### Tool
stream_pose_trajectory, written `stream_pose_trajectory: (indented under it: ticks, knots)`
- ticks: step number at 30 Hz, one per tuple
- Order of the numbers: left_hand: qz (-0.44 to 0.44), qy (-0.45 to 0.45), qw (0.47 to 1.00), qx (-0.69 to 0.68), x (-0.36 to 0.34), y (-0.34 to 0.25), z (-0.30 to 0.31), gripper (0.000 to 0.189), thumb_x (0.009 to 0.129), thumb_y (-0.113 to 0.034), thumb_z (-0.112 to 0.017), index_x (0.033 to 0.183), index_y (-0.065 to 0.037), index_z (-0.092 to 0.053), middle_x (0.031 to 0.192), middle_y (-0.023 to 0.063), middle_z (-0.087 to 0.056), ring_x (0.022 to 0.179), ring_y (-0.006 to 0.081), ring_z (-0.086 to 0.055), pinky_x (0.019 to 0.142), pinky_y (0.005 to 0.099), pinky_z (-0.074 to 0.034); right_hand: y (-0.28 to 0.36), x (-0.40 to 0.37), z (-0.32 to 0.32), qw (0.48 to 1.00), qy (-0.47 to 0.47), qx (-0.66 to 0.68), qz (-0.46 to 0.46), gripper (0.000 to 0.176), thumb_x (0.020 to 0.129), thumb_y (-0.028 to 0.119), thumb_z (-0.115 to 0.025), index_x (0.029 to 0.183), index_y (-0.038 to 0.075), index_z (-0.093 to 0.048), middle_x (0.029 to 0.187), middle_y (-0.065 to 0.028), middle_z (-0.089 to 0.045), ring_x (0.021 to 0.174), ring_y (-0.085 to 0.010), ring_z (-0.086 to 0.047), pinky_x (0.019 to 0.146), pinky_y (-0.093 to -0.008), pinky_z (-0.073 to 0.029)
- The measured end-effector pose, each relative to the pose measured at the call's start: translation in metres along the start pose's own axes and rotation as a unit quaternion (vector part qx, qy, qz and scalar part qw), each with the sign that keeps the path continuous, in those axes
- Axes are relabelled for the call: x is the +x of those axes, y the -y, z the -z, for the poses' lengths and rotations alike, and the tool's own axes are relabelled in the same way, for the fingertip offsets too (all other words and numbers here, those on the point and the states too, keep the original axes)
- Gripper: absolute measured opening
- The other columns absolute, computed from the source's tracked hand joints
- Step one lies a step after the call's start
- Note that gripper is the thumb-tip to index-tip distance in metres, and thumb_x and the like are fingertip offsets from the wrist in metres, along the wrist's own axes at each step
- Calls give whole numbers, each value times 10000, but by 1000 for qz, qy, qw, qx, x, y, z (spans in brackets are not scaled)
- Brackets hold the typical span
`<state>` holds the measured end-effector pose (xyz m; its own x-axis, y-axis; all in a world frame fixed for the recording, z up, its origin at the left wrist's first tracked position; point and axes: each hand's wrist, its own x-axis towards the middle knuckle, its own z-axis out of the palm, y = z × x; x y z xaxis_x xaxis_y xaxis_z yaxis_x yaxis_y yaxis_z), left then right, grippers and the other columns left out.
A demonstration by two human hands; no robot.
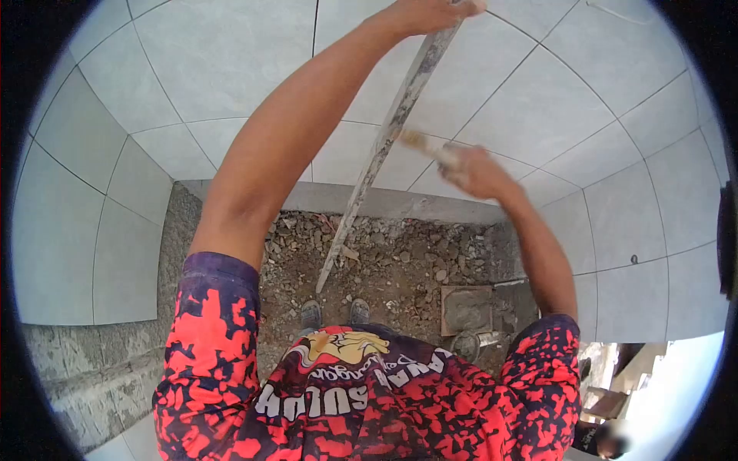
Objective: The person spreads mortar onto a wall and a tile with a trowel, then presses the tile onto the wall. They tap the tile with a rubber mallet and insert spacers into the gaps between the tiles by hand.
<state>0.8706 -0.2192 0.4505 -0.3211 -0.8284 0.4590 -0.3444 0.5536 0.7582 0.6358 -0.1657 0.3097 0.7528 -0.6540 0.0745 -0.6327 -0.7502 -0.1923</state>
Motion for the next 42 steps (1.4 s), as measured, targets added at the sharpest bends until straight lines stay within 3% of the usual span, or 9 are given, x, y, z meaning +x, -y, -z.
stream_pose_trajectory:
  ticks: [6,9,13,20,29,32,35,39,42]
  knots:
    - [-11,57,991,-118,7,22,8,702,872,-495,-381,1364,-47,-158,1322,240,-310,1209,345,-331,963,460,-311,6,4,73,991,-104,51,-70,325,752,356,-570,867,53,-556,696,-174,-579,645,-268,-568,628,-374,-448]
    - [36,9,970,-241,-11,31,5,724,868,-576,-271,1358,-48,-200,1328,226,-307,1215,343,-319,985,467,-272,33,18,158,955,-177,161,-175,235,741,301,-576,842,90,-558,593,46,-414,533,-58,-393,464,-221,-318]
    - [97,11,939,-331,-41,71,-42,765,857,-614,-104,1259,-23,-376,1021,130,-523,951,217,-501,851,349,-397,44,37,221,953,-249,117,-125,269,737,316,-565,835,66,-541,562,26,-408,461,-82,-381,417,-242,-330]
    - [112,32,904,-411,-48,87,-61,790,847,-623,-64,1231,-29,-415,746,29,-457,700,157,-441,668,316,-392,8,22,158,981,-35,125,-146,274,685,298,-575,836,68,-582,602,6,-466,545,-67,-425,472,-233,-359]
    - [101,15,887,-451,-50,100,-62,759,845,-633,-227,1226,-1,-402,777,85,-515,730,211,-505,702,345,-417,16,20,182,973,-158,102,-131,255,735,307,-561,811,65,-537,568,43,-413,468,-60,-376,411,-242,-311]
    - [84,2,886,-457,-65,99,-50,781,840,-643,-219,1248,1,-390,1033,138,-527,977,215,-489,846,321,-374,4,14,107,981,1,124,-149,282,765,320,-532,812,43,-549,572,-24,-477,469,-127,-421,444,-283,-357]
    - [113,86,898,-416,-61,109,-38,766,843,-631,-193,1335,-50,-279,1317,217,-327,1215,340,-316,992,473,-252,-17,-9,-35,998,37,-12,50,339,788,313,-517,987,44,-572,803,-182,-601,773,-327,-572,712,-400,-448]
    - [7,30,998,-52,-74,106,-64,783,774,-641,-445,1206,11,-407,1000,164,-533,974,230,-514,838,328,-391,28,-24,-150,952,277,0,-128,462,777,263,-541,1193,88,-441,959,-173,-595,882,-319,-565,784,-448,-447]
    - [75,41,995,-59,-86,117,-87,802,701,-607,-584,1175,12,-397,973,198,-540,932,267,-544,807,357,-416,4,-49,-229,990,137,23,0,418,755,277,-563,1109,70,-481,897,-211,-592,846,-363,-572,741,-453,-457]
